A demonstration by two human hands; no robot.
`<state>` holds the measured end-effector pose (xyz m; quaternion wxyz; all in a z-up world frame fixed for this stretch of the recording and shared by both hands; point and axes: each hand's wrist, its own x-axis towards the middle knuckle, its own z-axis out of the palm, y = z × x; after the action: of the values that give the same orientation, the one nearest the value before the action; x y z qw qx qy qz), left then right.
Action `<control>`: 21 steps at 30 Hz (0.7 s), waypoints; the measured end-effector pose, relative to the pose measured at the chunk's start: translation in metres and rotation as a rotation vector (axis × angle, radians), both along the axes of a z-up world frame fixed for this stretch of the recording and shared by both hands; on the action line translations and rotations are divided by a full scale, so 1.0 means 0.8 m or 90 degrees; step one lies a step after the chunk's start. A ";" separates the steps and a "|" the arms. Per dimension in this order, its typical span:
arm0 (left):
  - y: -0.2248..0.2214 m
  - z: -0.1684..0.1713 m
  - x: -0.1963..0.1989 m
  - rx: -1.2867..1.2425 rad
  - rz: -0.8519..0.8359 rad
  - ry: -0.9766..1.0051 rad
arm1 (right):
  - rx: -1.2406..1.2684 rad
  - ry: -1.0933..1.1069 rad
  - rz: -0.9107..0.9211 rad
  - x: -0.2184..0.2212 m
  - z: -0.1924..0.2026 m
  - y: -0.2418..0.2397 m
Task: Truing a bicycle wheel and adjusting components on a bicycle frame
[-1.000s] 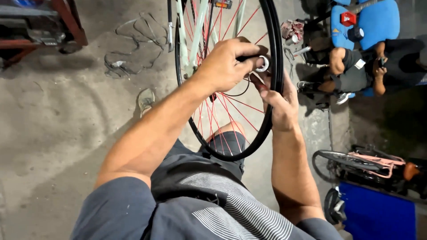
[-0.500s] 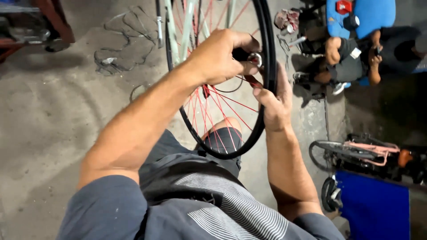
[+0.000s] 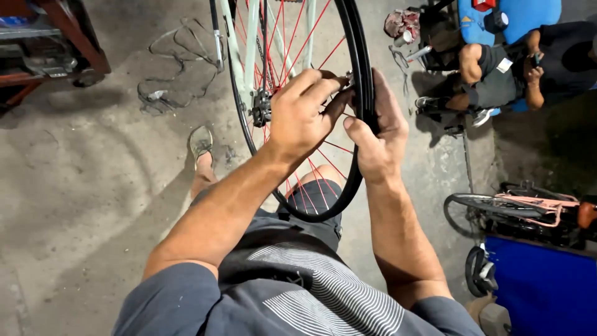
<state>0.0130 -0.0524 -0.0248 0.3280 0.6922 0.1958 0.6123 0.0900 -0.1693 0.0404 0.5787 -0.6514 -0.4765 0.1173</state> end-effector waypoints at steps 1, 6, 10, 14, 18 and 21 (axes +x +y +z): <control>-0.001 -0.003 0.001 0.000 0.000 0.002 | 0.000 0.002 0.000 0.006 -0.006 -0.004; -0.001 -0.014 -0.003 0.038 0.000 0.091 | -0.010 0.028 0.052 0.005 -0.006 -0.017; -0.018 0.016 -0.041 -0.052 -0.169 0.097 | -0.072 0.032 0.093 0.016 0.031 0.004; -0.039 0.014 -0.063 -0.008 -0.267 0.200 | -0.190 0.130 0.137 0.013 0.042 0.024; -0.052 -0.026 -0.067 -0.054 -0.278 0.234 | -0.166 0.286 0.245 0.022 0.024 0.014; -0.011 0.014 -0.095 -0.064 -0.482 0.167 | -0.202 0.292 0.170 0.007 0.036 0.007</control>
<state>-0.0631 -0.0613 -0.0132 0.5362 0.7708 -0.0030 0.3440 0.0954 -0.1637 0.0691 0.5414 -0.6219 -0.3906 0.4094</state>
